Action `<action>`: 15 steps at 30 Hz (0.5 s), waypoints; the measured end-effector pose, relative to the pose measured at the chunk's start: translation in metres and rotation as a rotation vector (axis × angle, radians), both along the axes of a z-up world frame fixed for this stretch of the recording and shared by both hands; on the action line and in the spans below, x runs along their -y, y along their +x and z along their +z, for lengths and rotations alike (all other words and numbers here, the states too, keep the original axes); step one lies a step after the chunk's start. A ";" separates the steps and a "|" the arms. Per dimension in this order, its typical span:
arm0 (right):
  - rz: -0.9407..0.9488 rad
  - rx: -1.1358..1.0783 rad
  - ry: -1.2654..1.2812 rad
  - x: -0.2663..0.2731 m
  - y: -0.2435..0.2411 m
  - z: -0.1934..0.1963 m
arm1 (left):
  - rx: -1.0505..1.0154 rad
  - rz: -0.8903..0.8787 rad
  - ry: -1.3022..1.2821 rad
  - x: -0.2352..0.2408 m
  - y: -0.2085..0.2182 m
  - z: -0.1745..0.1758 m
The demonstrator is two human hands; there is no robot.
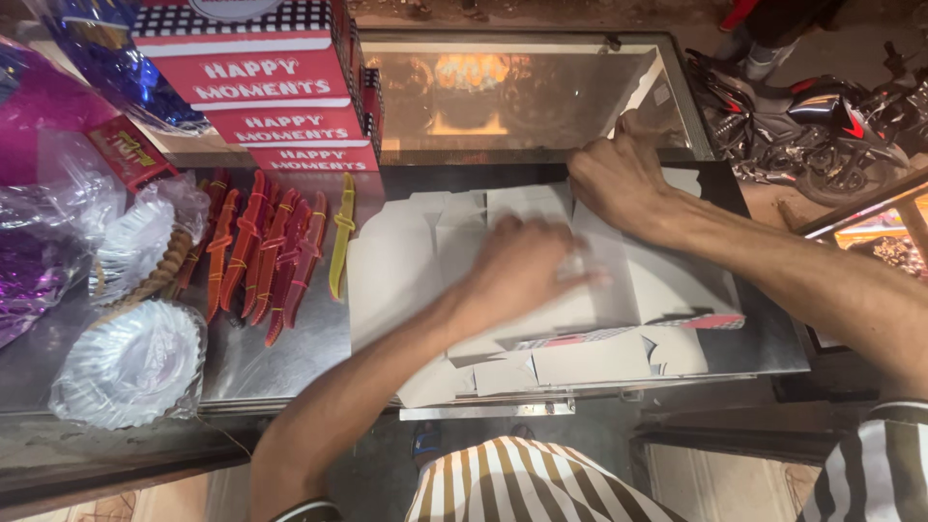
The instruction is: The person assembles flat cardboard boxes by folding the flaps and tucking them into slots to form a finished box. They repeat this process for multiple boxes, stacking the completed ones on the counter.
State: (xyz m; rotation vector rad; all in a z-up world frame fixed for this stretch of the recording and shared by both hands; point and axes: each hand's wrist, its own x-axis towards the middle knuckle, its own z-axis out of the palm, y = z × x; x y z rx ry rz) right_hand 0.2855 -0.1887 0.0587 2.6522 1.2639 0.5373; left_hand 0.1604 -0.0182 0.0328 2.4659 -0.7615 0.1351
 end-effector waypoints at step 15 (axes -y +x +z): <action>-0.051 -0.124 0.053 0.003 -0.011 0.013 | 0.390 0.315 0.119 -0.006 0.032 -0.044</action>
